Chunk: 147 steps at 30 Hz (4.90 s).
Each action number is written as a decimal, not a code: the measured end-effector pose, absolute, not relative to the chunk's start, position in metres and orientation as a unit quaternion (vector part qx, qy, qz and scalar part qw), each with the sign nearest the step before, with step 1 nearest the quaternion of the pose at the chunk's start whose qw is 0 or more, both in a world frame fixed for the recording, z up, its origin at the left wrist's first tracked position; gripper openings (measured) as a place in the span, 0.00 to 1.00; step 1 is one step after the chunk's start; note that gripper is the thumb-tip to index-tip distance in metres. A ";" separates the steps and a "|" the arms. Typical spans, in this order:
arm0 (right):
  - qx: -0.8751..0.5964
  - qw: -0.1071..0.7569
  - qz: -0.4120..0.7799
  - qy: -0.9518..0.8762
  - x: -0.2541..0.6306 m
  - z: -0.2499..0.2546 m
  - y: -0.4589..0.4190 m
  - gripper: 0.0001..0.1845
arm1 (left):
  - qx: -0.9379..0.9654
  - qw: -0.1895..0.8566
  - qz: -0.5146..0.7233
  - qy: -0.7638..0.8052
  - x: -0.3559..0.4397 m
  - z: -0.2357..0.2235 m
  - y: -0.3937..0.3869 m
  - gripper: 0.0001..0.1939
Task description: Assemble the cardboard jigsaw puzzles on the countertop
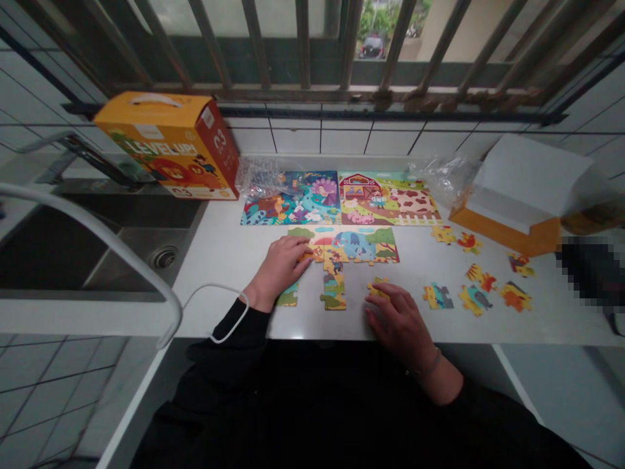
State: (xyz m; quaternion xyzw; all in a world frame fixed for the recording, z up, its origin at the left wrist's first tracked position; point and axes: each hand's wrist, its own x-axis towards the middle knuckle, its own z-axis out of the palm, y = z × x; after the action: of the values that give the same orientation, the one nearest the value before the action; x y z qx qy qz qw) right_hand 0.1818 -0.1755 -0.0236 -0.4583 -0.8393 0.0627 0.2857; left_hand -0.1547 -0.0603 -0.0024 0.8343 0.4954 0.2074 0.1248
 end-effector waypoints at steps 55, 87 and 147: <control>-0.532 0.278 0.065 -0.797 0.216 -0.034 -0.162 0.17 | 0.806 0.195 0.153 0.538 -0.240 -0.009 -0.149 0.28; -0.534 0.281 0.064 -0.795 0.214 -0.030 -0.163 0.13 | 0.844 0.163 0.122 0.496 -0.172 0.001 -0.144 0.28; -0.301 0.107 0.142 -0.937 0.113 -0.019 -0.161 0.37 | 0.848 0.213 0.218 0.434 -0.193 -0.007 -0.161 0.20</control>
State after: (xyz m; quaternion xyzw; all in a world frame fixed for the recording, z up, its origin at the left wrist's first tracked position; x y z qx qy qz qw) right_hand 0.1127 -0.1609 -0.0187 -0.3015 -0.9367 0.1421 0.1070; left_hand -0.1931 -0.1610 -0.0074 0.8480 0.4338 0.2177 0.2128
